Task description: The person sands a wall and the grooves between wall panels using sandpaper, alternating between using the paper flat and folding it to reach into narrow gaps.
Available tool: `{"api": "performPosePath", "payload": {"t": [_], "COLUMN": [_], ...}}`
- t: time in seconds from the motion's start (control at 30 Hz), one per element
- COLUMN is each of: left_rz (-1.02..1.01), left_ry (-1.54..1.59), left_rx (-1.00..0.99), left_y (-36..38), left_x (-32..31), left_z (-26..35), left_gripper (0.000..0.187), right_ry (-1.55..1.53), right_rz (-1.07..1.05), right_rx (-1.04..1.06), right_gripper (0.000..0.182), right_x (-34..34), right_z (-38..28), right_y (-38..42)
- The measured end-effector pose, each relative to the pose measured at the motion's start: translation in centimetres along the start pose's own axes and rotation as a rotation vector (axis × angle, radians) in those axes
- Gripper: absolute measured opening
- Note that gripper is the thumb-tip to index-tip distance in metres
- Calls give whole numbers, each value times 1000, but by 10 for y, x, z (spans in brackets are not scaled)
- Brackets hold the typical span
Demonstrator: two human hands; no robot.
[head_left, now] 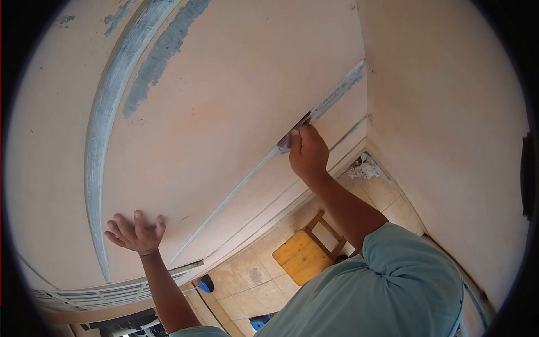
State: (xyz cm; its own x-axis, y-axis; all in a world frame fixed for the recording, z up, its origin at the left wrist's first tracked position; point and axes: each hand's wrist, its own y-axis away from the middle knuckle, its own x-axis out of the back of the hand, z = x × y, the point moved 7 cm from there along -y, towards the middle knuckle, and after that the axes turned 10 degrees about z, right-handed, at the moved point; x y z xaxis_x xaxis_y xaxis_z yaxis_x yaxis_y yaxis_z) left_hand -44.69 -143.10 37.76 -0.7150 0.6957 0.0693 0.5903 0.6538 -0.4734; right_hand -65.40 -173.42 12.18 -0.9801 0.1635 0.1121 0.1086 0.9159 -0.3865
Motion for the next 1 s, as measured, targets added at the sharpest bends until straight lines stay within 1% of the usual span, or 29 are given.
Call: {"api": "performPosePath", "payload": {"t": [0.03,0.1,0.17,0.23,0.33,0.4,0.43,0.5,0.57,0.6,0.63,0.7,0.77,0.8,0.83,0.9,0.97,1.0], "left_rz": [3,0,-3,-11,-5,-9,-7,-8,-5,-3,-1,3,-5,-3,6,-6,5,10], "left_ry": [-2,2,5,15,10,5,1,3,4,5,2,-4,-1,3,8,2,21,38], "left_rx": [-2,-4,-3,12,16,6,6,5,4,16,22,13,18,14,13,13,5,1], "left_y": [-1,0,0,2,4,4,3,3,3,3,3,3,4,2,2,4,-3,-6], "left_x": [-1,0,1,-1,1,0,-1,0,1,0,-2,0,2,1,1,1,2,3], "left_z": [1,0,0,-2,0,-1,0,0,0,-1,-2,0,-1,-1,0,-1,2,2], "left_gripper": [67,67,67,67,66,66,66,66,66,66,66,66,65,65,65,64,66,68], "right_ry": [15,-5,-46,-46,-19,-65,-108,-195,-124,-165,-173,-176,-196,-196,-179,-259,-227,-262], "right_rz": [-79,-82,62,79,72,25,-41,-63,-127,10,-20,89,44,83,-43,-87,-84,6], "right_rx": [76,77,-112,-253,-220,-65,-18,-56,-91,-114,-193,-252,-233,-115,-114,-109,-306,-342], "right_gripper": [16,16,17,18,20,15,13,12,13,16,16,17,17,16,15,13,15,15], "right_x": [-5,-6,8,25,13,-5,-11,-16,-10,0,2,11,-2,-7,-15,-16,-6,0], "right_z": [-15,-13,12,26,13,-7,-23,-22,-8,0,18,23,6,-2,-2,-7,18,39], "right_y": [20,26,-13,-55,-32,24,41,47,22,8,-7,-24,-2,14,34,47,17,-9]}}
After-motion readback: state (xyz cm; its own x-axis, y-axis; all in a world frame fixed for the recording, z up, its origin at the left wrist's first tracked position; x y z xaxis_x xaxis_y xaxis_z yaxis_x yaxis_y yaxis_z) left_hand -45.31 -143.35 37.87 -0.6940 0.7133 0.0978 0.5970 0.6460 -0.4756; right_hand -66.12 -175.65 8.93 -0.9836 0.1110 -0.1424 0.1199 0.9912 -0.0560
